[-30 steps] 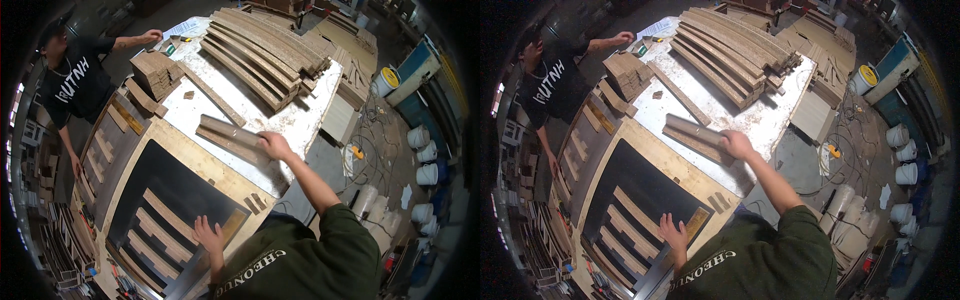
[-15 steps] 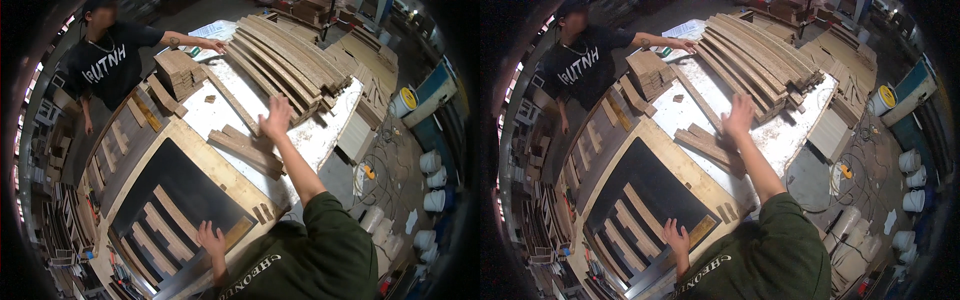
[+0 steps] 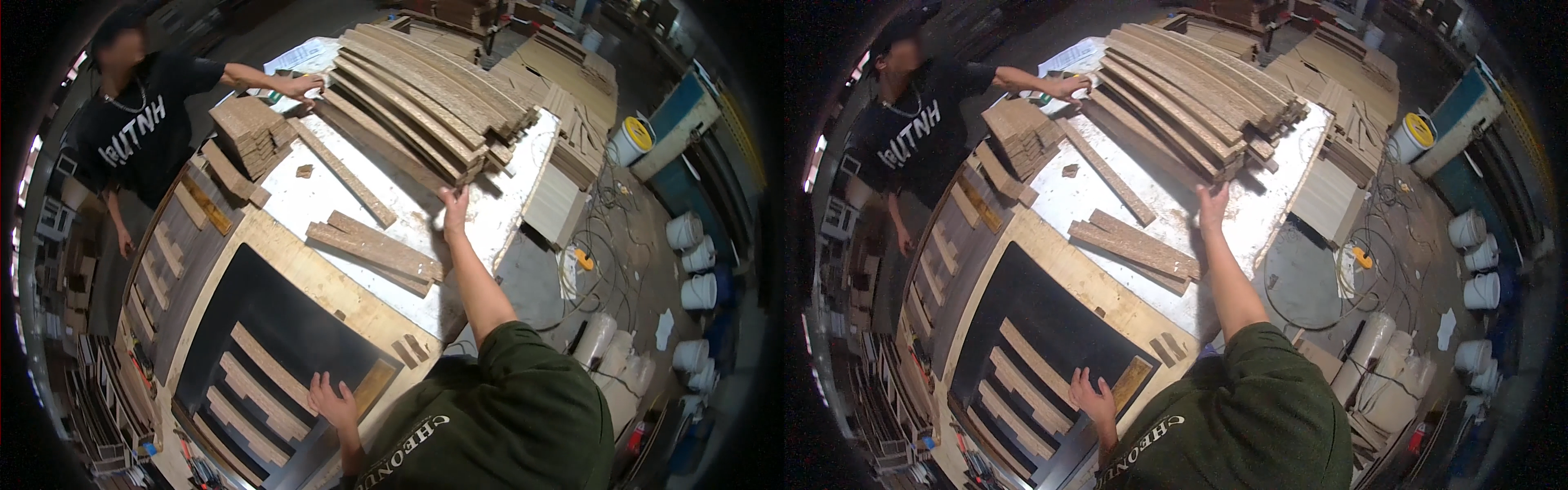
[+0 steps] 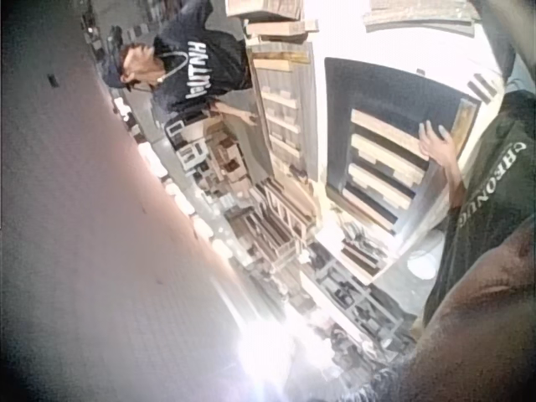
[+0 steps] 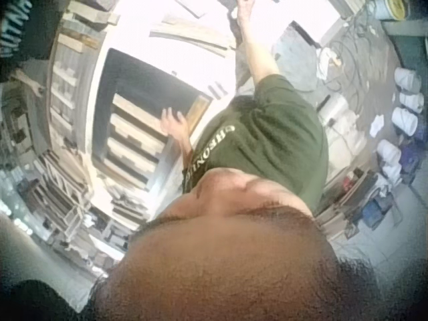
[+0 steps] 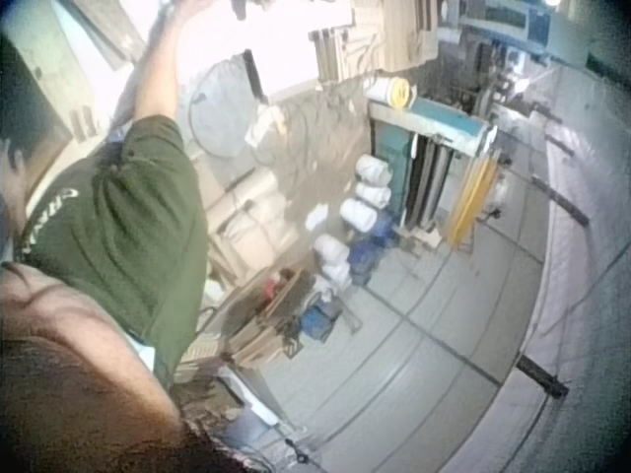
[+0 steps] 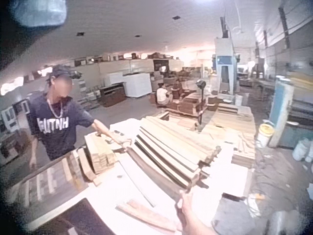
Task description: The person arranges wooden pieces onto a jig on the workbench and fastens them together using a pneumatic nail gun to assemble a wooden frame.
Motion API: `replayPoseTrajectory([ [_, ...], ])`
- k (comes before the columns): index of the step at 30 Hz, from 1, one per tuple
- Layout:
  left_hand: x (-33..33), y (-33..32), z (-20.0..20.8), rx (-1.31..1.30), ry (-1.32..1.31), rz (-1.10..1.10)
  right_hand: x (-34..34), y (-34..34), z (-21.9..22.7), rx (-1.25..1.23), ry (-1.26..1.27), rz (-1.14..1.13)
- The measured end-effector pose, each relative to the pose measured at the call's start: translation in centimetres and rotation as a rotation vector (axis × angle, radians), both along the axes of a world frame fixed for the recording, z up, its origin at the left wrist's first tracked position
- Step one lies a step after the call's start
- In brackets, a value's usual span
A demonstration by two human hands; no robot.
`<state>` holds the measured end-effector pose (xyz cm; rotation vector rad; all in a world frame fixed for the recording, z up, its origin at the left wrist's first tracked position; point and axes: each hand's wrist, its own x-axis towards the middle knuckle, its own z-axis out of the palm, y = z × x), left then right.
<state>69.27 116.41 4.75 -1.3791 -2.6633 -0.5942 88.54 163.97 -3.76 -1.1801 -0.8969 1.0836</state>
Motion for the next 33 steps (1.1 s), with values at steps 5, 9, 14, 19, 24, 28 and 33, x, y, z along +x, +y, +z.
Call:
replayPoseTrajectory([
  [5,-0.3,-0.7,-0.5,0.002,0.042,-0.029,-1.1,-2.3,0.5,0.090,-0.033,0.043],
  [9,-0.3,-0.7,-0.3,-0.047,0.051,-0.019,-1.9,-5.3,-0.1,0.208,-0.331,0.144],
  [14,0.0,-0.4,0.0,-0.059,0.049,-0.007,-0.7,-8.1,3.6,-0.065,-0.161,0.423],
  [19,-0.2,-0.4,0.1,-0.046,0.054,-0.016,0.7,-7.0,6.9,0.110,0.079,0.048],
  [24,-0.8,-1.1,-0.6,-0.003,0.069,-0.035,6.3,1.2,12.4,0.289,-0.169,-0.262],
  [28,-0.2,-0.6,0.3,0.005,0.028,-0.025,5.6,3.0,17.7,0.055,-0.376,0.294],
  [33,-0.5,-0.9,-0.2,-0.003,0.026,-0.006,-0.4,2.9,22.5,-0.086,-1.331,0.548],
])
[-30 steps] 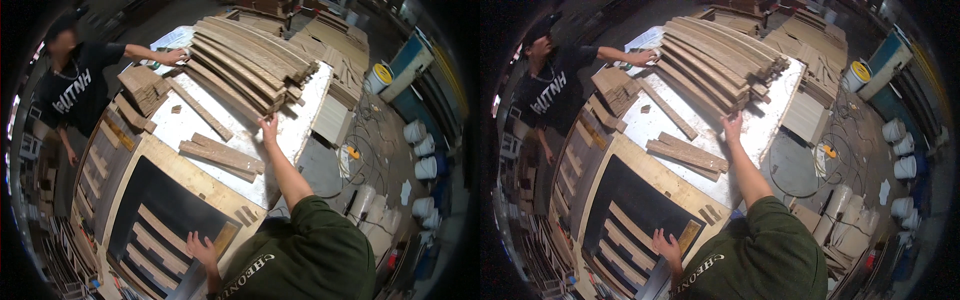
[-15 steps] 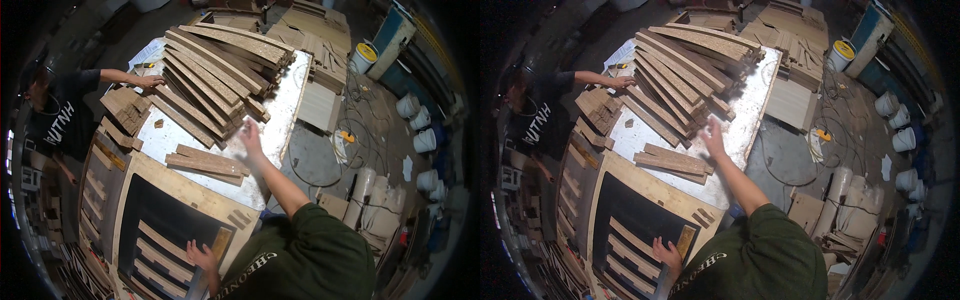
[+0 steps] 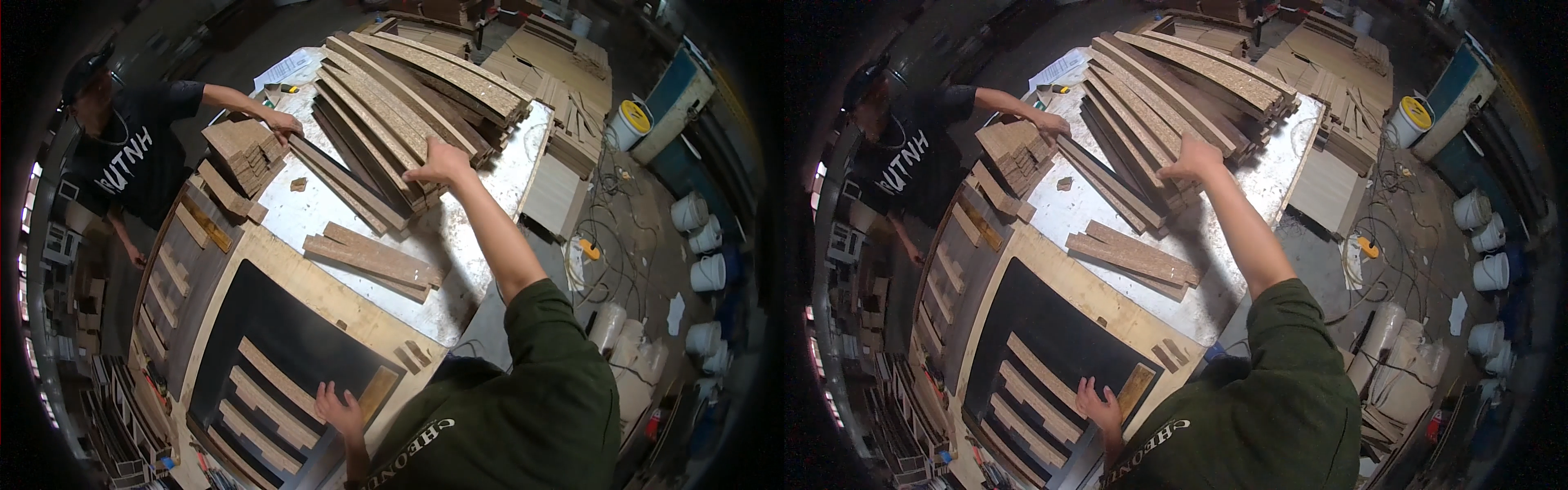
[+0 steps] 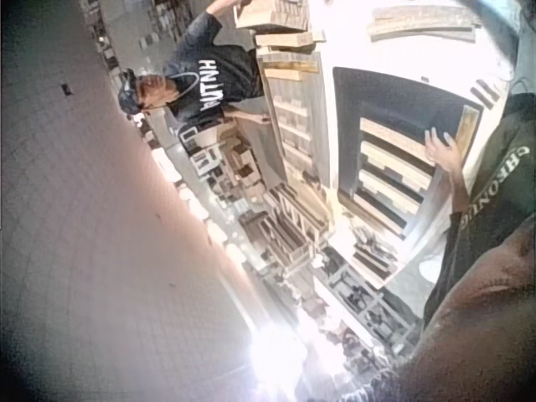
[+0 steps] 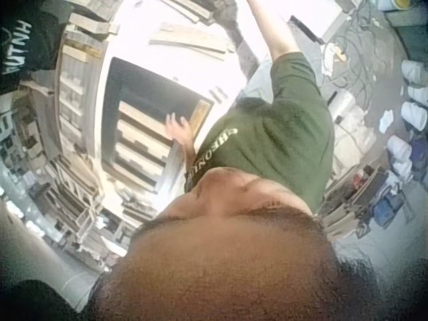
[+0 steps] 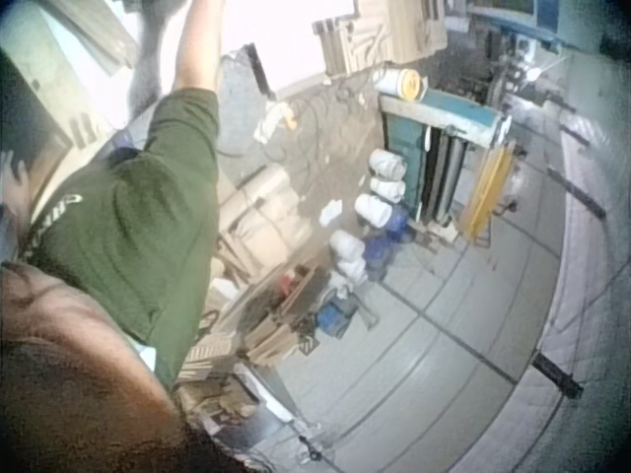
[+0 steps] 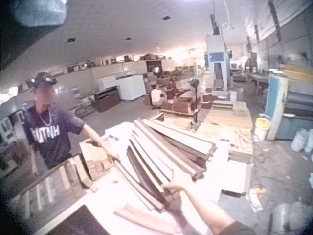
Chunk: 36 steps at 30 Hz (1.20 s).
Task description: The person arranges wooden pieces onto a jig on the workbench and fastens them together using a pneumatic nail gun to assemble a wooden frame.
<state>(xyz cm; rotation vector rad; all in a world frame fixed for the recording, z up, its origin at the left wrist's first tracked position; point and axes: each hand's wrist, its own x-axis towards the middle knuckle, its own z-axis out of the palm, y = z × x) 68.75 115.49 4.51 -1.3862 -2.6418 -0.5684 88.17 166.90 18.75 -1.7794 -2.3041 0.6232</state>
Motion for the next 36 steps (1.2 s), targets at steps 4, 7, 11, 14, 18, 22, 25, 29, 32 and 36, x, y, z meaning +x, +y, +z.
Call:
replayPoseTrajectory([
  [4,0.5,0.4,0.5,-0.001,-0.029,0.026,-1.2,-0.3,1.3,0.022,-0.077,0.001],
  [7,0.5,0.1,0.5,-0.008,-0.051,0.032,-1.3,-1.9,1.7,-0.003,-0.137,0.058],
  [11,0.5,-0.3,0.2,0.006,-0.044,0.053,-2.0,-3.8,0.8,0.072,-0.091,0.098],
  [14,0.5,0.1,0.3,0.018,-0.048,0.043,-1.4,-3.2,-0.8,0.038,0.059,0.007],
  [18,0.3,1.3,0.0,0.038,-0.044,0.006,0.1,-0.2,-2.5,-0.078,0.350,-0.112],
  [22,-0.3,-0.2,0.4,0.038,-0.004,0.072,-3.2,-2.9,0.3,-0.357,0.828,-0.113],
  [25,0.5,-0.6,1.3,0.077,-0.119,0.077,-0.1,-4.5,-3.1,-0.071,0.829,0.579],
  [29,1.3,0.3,0.8,0.071,-0.158,0.101,4.9,-8.9,-11.0,0.469,0.615,0.623],
  [32,1.4,-0.1,-0.4,0.141,-0.088,0.121,8.1,-13.1,-19.0,-0.440,1.134,0.274],
  [36,1.7,0.4,0.7,0.239,-0.169,0.145,3.1,-22.5,-11.7,-1.132,1.151,0.429],
])
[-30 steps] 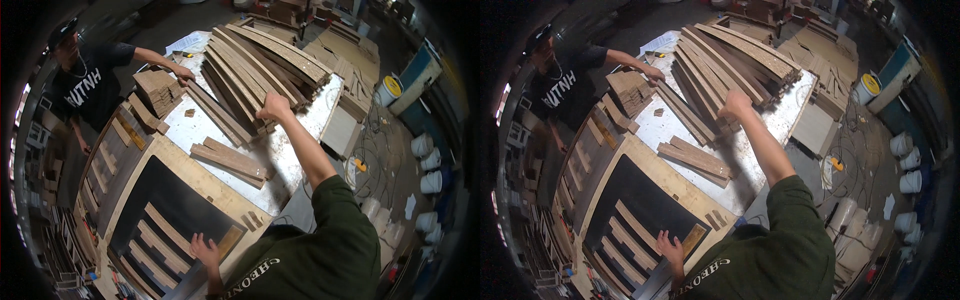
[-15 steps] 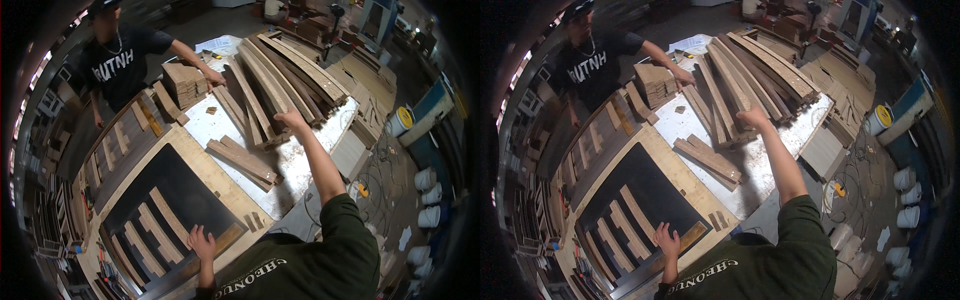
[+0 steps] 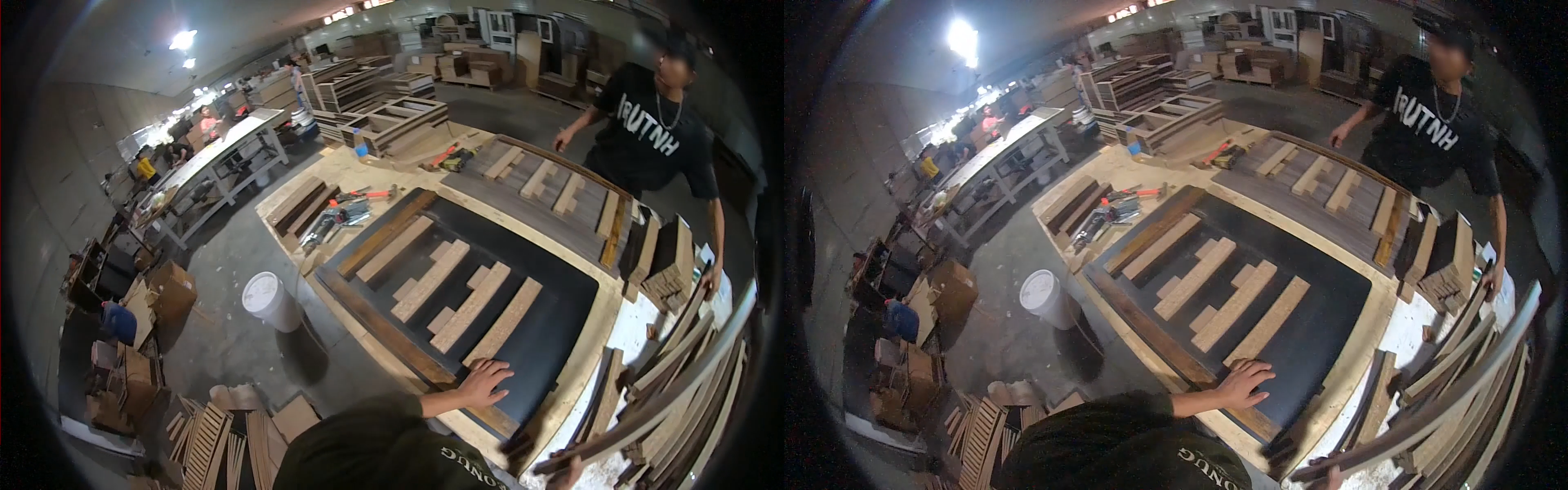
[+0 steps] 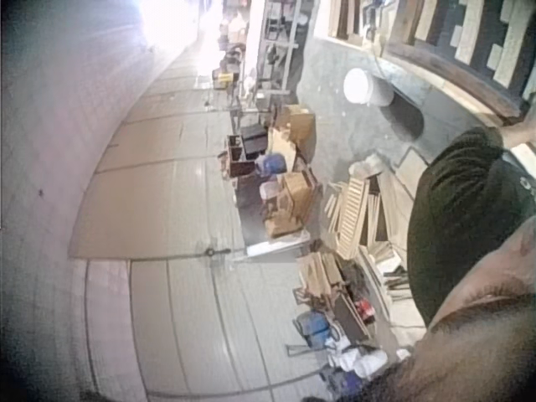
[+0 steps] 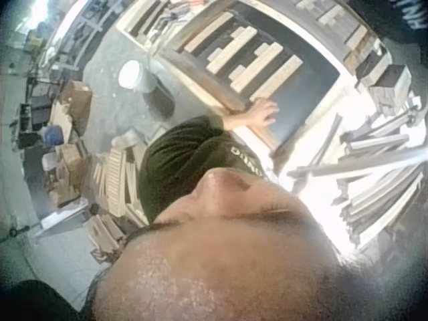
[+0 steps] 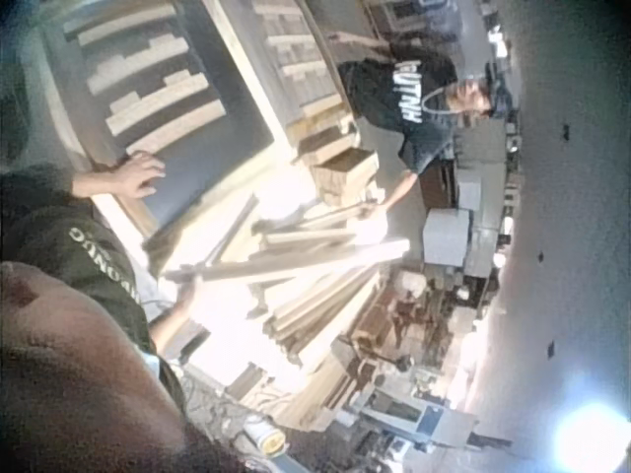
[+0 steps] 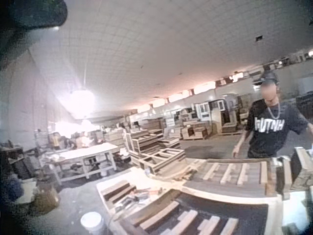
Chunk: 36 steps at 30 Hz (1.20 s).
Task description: The person arranges wooden pieces onto a jig on the workbench and fastens them together using a pneumatic nail gun to assemble a wooden frame.
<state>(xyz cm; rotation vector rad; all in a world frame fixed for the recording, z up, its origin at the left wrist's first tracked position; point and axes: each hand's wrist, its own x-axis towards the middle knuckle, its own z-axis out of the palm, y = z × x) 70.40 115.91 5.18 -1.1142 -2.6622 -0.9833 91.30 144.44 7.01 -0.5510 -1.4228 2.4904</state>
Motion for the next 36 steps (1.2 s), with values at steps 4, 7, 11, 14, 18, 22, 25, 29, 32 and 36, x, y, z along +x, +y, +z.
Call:
replayPoseTrajectory([
  [4,2.1,2.6,5.8,0.350,-0.212,0.001,-4.9,-6.2,1.8,0.264,-0.164,0.055],
  [7,2.4,4.5,8.5,0.627,-0.357,-0.031,-7.1,-9.1,3.2,0.443,-0.110,0.117],
  [11,0.3,1.3,9.6,0.567,-0.675,0.152,-9.8,-14.6,3.0,0.439,0.037,0.223],
  [14,-2.6,-2.8,7.9,0.888,-0.523,0.326,-13.9,-16.9,2.8,0.518,-0.025,0.340],
  [18,-10.5,-15.6,7.5,0.860,-0.478,0.653,-21.0,-20.1,6.9,0.809,-0.244,0.354],
  [22,-11.9,-30.3,9.7,0.632,-0.270,0.875,-29.3,-18.8,5.2,1.321,-0.181,0.284],
  [25,-10.1,-39.0,7.9,0.441,-0.165,0.913,-33.7,-19.1,7.9,1.525,-0.128,0.368],
  [29,-6.9,-45.7,6.9,0.306,-0.418,0.680,-37.7,-18.5,9.5,1.752,-0.432,0.332],
  [32,-6.6,-47.2,7.5,0.125,-0.280,0.466,-39.5,-16.9,8.9,1.839,-0.306,0.055],
  [36,-9.2,-46.9,8.6,-0.106,-0.213,0.176,-37.8,-28.2,13.4,1.782,0.163,0.099],
])
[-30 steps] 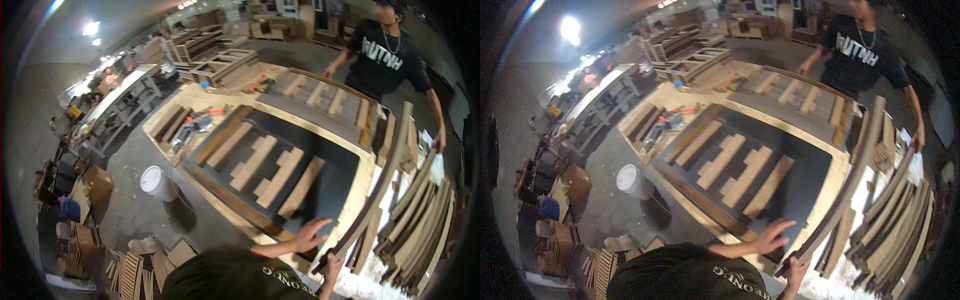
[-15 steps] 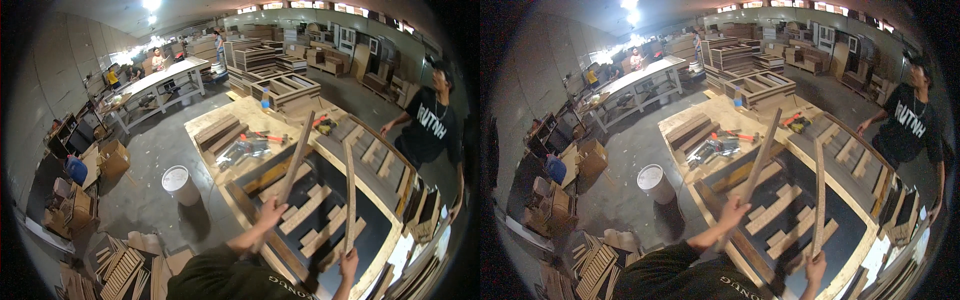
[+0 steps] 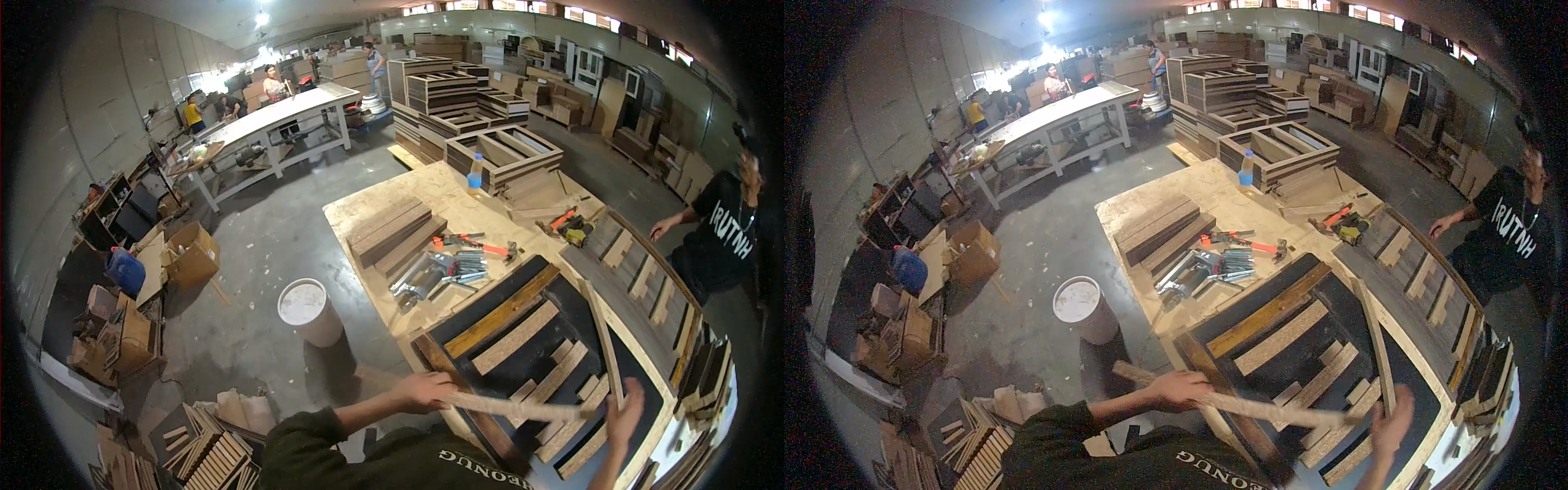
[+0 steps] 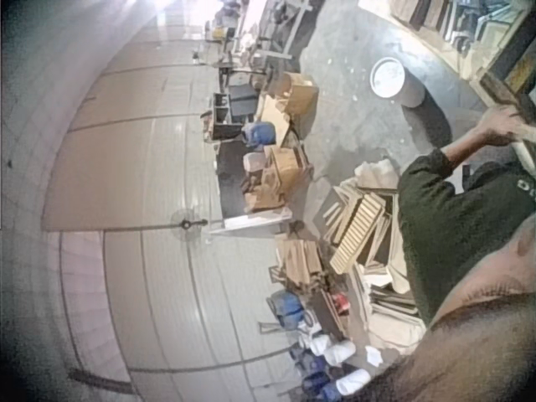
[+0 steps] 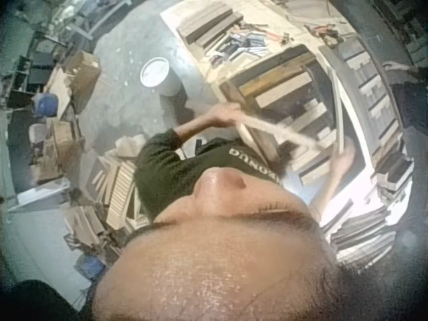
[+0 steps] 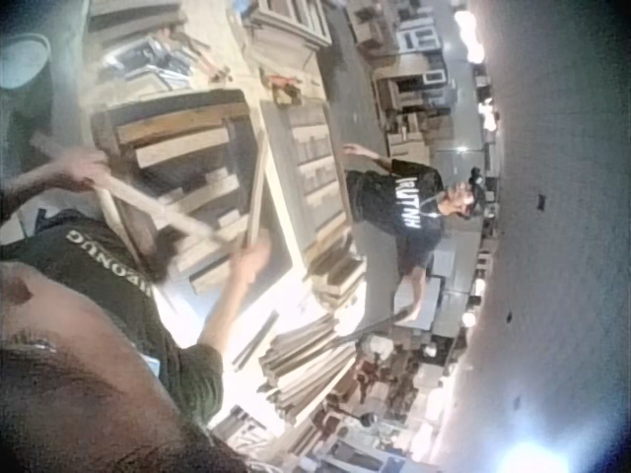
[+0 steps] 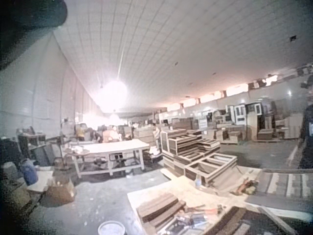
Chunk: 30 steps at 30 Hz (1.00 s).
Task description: The person arranges wooden pieces onto a jig on the workbench and fastens them together using a pneumatic nail gun to assemble a wooden frame.
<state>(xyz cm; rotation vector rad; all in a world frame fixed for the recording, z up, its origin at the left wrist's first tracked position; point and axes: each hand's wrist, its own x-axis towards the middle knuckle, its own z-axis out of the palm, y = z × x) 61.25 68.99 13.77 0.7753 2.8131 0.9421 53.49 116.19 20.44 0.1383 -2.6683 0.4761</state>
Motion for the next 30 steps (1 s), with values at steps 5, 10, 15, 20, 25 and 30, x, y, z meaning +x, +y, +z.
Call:
replayPoseTrajectory([
  [5,-3.3,3.8,-3.3,-0.121,0.007,-0.380,6.5,-10.6,-2.1,-0.144,-0.630,0.426],
  [10,-3.6,5.6,-4.5,-0.022,0.073,-0.522,11.4,-7.6,-11.3,-0.749,-0.955,0.292],
  [15,-4.3,6.8,-4.7,0.067,0.061,-0.508,12.5,-9.1,-7.0,-0.294,-0.893,0.277],
  [20,-5.0,7.9,-5.8,-0.003,-0.084,-0.496,12.8,-7.8,-11.1,-0.225,-0.678,0.422],
  [25,-4.6,8.6,-6.9,-0.035,-0.066,-0.463,12.9,-8.5,-9.3,-0.231,-0.498,0.446],
  [30,-3.8,9.7,-7.9,-0.042,-0.072,-0.429,13.6,-6.7,-10.4,-0.152,-0.750,0.386],
])
